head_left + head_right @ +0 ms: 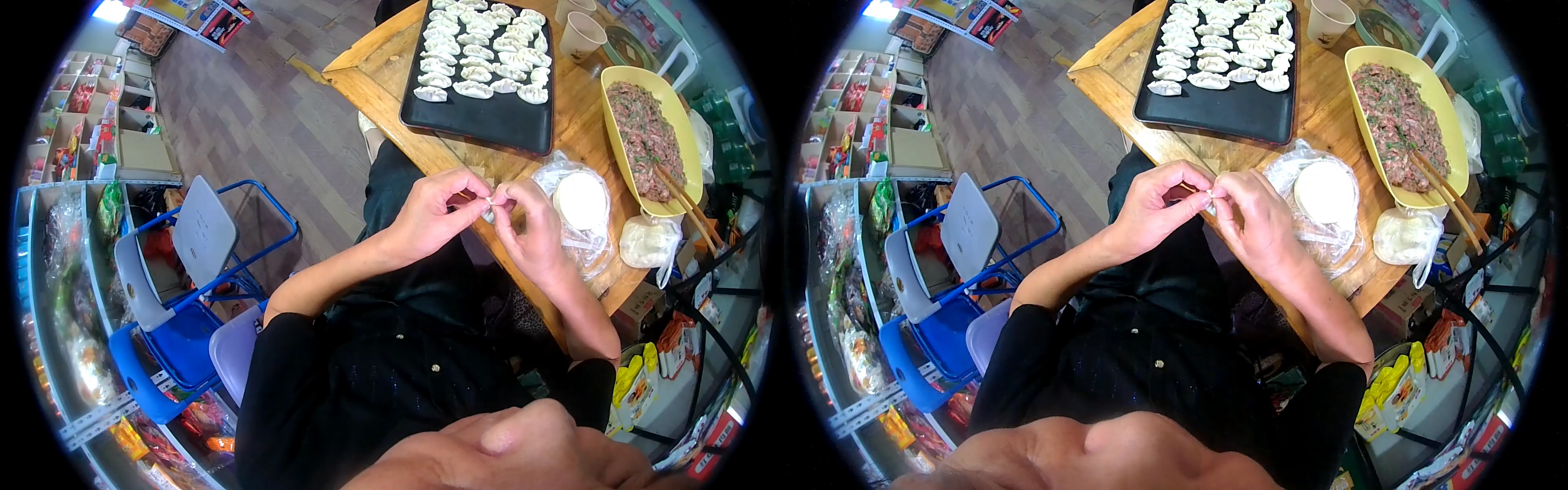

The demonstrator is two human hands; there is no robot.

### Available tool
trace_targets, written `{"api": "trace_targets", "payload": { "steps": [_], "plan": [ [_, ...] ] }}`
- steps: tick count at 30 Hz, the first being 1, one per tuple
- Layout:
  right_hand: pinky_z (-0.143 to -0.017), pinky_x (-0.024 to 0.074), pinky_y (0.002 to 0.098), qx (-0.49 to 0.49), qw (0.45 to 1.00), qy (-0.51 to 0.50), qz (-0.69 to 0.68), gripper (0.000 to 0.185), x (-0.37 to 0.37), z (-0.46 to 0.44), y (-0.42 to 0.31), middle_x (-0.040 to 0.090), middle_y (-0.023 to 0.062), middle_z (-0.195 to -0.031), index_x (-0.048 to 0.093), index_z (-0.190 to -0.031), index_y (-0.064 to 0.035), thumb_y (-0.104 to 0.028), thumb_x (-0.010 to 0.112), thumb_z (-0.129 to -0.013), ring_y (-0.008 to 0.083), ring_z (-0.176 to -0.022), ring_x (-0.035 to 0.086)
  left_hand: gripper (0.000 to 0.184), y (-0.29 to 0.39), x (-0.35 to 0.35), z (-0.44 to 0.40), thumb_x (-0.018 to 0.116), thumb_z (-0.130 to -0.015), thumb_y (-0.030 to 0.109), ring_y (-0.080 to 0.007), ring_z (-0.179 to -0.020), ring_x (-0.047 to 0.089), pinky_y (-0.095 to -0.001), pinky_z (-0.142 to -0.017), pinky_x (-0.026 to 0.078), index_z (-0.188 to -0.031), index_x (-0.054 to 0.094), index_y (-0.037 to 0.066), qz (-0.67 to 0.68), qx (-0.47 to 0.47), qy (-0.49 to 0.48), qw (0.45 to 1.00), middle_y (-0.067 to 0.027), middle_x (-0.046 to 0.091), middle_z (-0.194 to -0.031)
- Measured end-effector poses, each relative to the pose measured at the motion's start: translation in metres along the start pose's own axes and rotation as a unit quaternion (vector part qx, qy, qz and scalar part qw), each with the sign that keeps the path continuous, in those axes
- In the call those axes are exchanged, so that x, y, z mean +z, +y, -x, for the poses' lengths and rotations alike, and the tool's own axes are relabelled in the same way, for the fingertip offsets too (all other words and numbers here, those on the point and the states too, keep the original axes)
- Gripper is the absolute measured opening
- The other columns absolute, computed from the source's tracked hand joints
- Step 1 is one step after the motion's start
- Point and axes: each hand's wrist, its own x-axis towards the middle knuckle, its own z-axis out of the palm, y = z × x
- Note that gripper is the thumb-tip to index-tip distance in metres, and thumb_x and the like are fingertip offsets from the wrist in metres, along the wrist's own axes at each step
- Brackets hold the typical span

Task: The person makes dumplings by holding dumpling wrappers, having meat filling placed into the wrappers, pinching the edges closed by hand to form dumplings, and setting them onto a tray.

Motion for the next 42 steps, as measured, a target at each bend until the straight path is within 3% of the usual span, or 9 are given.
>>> {"api": "trace_targets", "payload": {
  "steps": [8, 13, 19, 21, 25, 33, 36, 40, 42],
  "plan": [
    [-0.067, 0.0496, 0.0372, -0.139, 0.987, 0.015, 0.084, 0.051, -0.003, 0.002, 0.012, 0.059, 0.0154, -0.097, 0.044, -0.117, -0.0012, 0.009, 0.069, -0.074, 0.0323, -0.077, 0.059, 0.009, -0.001, 0.010, -0.003, 0.063, -0.088, -0.002, -0.0092, -0.088, 0.060, -0.0232, -0.076, 0.051, -0.096, 0.058, -0.001, -0.048, 0.009, 0.060, 0.997, -0.0058, 0.062, -0.097],
    [-0.084, 0.0500, 0.0335, 0.118, 0.975, 0.099, -0.163, 0.055, 0.003, 0.002, -0.001, 0.053, 0.0152, -0.118, 0.038, -0.132, -0.0002, 0.004, 0.065, -0.084, 0.0228, -0.099, 0.058, 0.017, 0.001, 0.008, -0.008, 0.059, -0.090, -0.003, -0.0107, -0.090, 0.061, -0.0242, -0.080, 0.052, -0.106, 0.055, -0.001, 0.079, -0.003, 0.116, 0.990, -0.0062, 0.060, -0.101],
    [-0.093, 0.0473, 0.0311, 0.222, 0.914, 0.071, -0.332, 0.044, 0.005, 0.004, 0.002, 0.052, 0.0105, -0.118, 0.041, -0.130, 0.0003, 0.007, 0.058, -0.090, 0.0167, -0.109, 0.054, 0.030, 0.001, 0.005, -0.010, 0.058, -0.093, 0.001, -0.0116, -0.091, 0.061, -0.0255, -0.082, 0.052, -0.123, 0.057, -0.001, 0.115, 0.025, 0.100, 0.988, -0.0060, 0.057, -0.106],
    [-0.093, 0.0472, 0.0307, 0.218, 0.914, 0.069, -0.335, 0.042, 0.005, 0.003, 0.003, 0.052, 0.0100, -0.117, 0.042, -0.129, 0.0004, 0.008, 0.056, -0.090, 0.0164, -0.110, 0.054, 0.029, 0.003, 0.001, -0.011, 0.059, -0.093, 0.003, -0.0116, -0.089, 0.060, -0.0246, -0.079, 0.052, -0.122, 0.061, 0.000, -0.021, 0.036, 0.070, 0.997, -0.0065, 0.057, -0.105],
    [-0.093, 0.0476, 0.0304, 0.215, 0.914, 0.066, -0.339, 0.040, 0.004, 0.003, 0.000, 0.053, 0.0091, -0.115, 0.044, -0.127, -0.0003, 0.009, 0.055, -0.091, 0.0159, -0.111, 0.054, 0.024, 0.008, 0.004, -0.011, 0.061, -0.091, 0.003, -0.0112, -0.084, 0.060, -0.0233, -0.073, 0.051, -0.115, 0.066, 0.000, -0.017, 0.018, 0.088, 0.996, -0.0065, 0.058, -0.101],
    [-0.096, 0.0466, 0.0300, 0.251, 0.885, 0.058, -0.388, 0.042, 0.005, 0.006, 0.004, 0.053, 0.0094, -0.117, 0.042, -0.129, -0.0015, 0.007, 0.057, -0.091, 0.0161, -0.111, 0.054, 0.024, 0.011, 0.002, -0.013, 0.068, -0.081, -0.004, -0.0156, -0.074, 0.063, -0.0258, -0.063, 0.052, -0.104, 0.070, 0.003, -0.321, 0.193, 0.124, 0.919, -0.0087, 0.062, -0.090],
    [-0.096, 0.0462, 0.0297, 0.265, 0.873, 0.066, -0.404, 0.042, 0.006, 0.006, 0.006, 0.054, 0.0098, -0.117, 0.042, -0.129, -0.0015, 0.005, 0.058, -0.091, 0.0162, -0.111, 0.054, 0.024, 0.014, 0.004, -0.016, 0.067, -0.082, -0.003, -0.0230, -0.068, 0.063, -0.0299, -0.061, 0.052, -0.105, 0.067, 0.003, -0.303, 0.219, 0.123, 0.919, -0.0123, 0.061, -0.089],
    [-0.095, 0.0467, 0.0297, 0.276, 0.876, 0.070, -0.389, 0.042, 0.004, 0.005, 0.003, 0.055, 0.0103, -0.115, 0.042, -0.129, -0.0016, 0.003, 0.059, -0.091, 0.0163, -0.111, 0.055, 0.029, 0.027, 0.007, -0.013, 0.070, -0.079, -0.003, -0.0213, -0.077, 0.066, -0.0301, -0.065, 0.055, -0.107, 0.068, 0.005, -0.235, 0.149, 0.106, 0.955, -0.0112, 0.061, -0.096],
    [-0.094, 0.0476, 0.0296, 0.274, 0.878, 0.062, -0.388, 0.041, 0.005, 0.007, 0.006, 0.055, 0.0103, -0.115, 0.042, -0.129, -0.0014, 0.003, 0.059, -0.091, 0.0163, -0.110, 0.056, 0.031, 0.023, 0.001, -0.014, 0.070, -0.080, -0.001, -0.0235, -0.077, 0.067, -0.0304, -0.065, 0.056, -0.109, 0.068, 0.007, -0.360, 0.202, 0.087, 0.907, -0.0124, 0.061, -0.100]
  ]
}}
